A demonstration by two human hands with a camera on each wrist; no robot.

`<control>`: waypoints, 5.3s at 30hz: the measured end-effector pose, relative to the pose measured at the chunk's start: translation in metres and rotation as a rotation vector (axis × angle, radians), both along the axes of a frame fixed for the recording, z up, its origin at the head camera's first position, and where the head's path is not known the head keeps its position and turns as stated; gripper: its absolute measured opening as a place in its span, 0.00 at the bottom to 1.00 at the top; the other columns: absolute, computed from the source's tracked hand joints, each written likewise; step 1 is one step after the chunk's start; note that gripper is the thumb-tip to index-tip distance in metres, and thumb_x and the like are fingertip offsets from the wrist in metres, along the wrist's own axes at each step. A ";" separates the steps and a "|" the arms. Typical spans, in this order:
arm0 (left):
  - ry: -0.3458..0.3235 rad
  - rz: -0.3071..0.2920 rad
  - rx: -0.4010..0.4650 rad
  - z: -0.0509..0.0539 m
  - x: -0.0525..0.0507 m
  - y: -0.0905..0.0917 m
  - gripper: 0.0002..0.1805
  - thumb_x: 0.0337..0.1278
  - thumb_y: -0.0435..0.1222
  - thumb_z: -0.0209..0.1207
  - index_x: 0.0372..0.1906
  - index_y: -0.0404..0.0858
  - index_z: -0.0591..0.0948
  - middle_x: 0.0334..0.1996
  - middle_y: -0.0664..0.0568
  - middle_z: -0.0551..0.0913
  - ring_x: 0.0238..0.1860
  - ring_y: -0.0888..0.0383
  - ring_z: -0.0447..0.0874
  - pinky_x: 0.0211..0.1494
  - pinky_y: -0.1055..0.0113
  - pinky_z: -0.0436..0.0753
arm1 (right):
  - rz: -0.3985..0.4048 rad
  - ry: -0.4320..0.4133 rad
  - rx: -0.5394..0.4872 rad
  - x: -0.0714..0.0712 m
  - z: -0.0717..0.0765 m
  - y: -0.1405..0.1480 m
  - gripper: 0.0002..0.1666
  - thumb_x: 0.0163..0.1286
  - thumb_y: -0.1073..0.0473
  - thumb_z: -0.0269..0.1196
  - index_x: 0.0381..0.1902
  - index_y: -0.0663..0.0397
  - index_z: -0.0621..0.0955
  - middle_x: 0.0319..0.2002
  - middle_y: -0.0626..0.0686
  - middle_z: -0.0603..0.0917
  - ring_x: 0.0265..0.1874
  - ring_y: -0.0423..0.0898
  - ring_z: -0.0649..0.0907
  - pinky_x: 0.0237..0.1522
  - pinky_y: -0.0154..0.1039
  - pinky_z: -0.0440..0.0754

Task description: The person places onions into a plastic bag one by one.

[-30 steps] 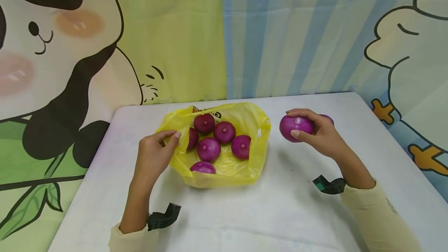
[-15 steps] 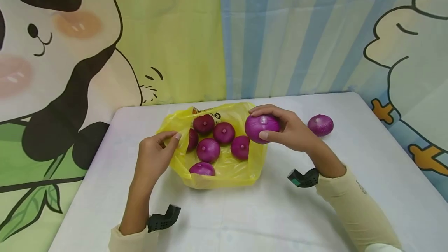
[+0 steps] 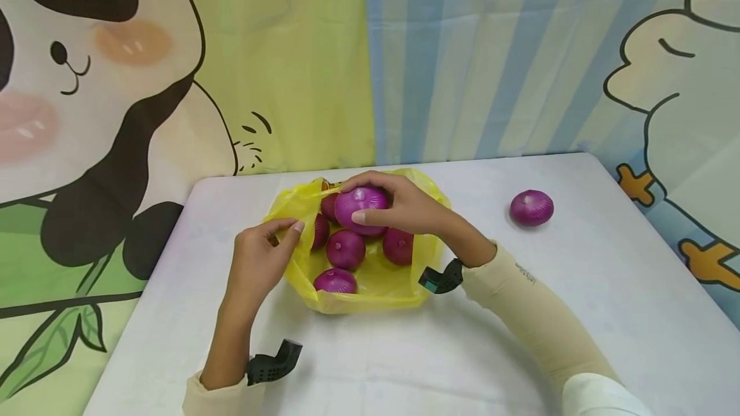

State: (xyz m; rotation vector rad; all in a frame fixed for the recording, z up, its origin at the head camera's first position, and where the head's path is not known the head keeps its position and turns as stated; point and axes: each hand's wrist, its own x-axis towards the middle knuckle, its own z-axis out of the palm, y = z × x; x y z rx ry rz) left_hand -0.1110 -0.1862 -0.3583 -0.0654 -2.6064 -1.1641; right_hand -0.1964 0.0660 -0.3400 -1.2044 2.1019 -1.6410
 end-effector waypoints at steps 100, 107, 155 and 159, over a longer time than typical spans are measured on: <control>0.006 0.097 0.084 0.004 0.001 -0.003 0.15 0.63 0.41 0.62 0.46 0.34 0.87 0.18 0.48 0.72 0.19 0.54 0.65 0.17 0.72 0.65 | -0.144 0.010 0.016 0.004 -0.027 0.050 0.25 0.66 0.67 0.65 0.60 0.63 0.75 0.58 0.54 0.77 0.61 0.47 0.75 0.64 0.40 0.67; 0.009 0.098 0.085 0.005 0.002 -0.002 0.16 0.63 0.41 0.62 0.46 0.33 0.86 0.18 0.47 0.72 0.19 0.55 0.65 0.17 0.72 0.65 | -0.222 0.042 -0.134 0.003 -0.022 0.076 0.19 0.68 0.72 0.60 0.57 0.68 0.75 0.56 0.61 0.77 0.58 0.53 0.77 0.62 0.47 0.70; 0.010 0.120 0.092 0.000 0.001 -0.003 0.18 0.67 0.44 0.58 0.46 0.32 0.86 0.15 0.48 0.68 0.17 0.55 0.63 0.16 0.70 0.62 | -1.159 -0.158 0.246 -0.010 -0.087 0.234 0.55 0.64 0.42 0.66 0.78 0.42 0.48 0.77 0.55 0.42 0.74 0.57 0.41 0.64 0.69 0.51; 0.010 0.121 0.087 0.000 0.001 -0.003 0.18 0.67 0.44 0.58 0.46 0.32 0.86 0.15 0.47 0.68 0.17 0.55 0.63 0.16 0.70 0.63 | -1.143 -0.176 0.215 -0.012 -0.094 0.241 0.55 0.64 0.43 0.66 0.78 0.41 0.47 0.77 0.56 0.41 0.74 0.58 0.41 0.65 0.68 0.47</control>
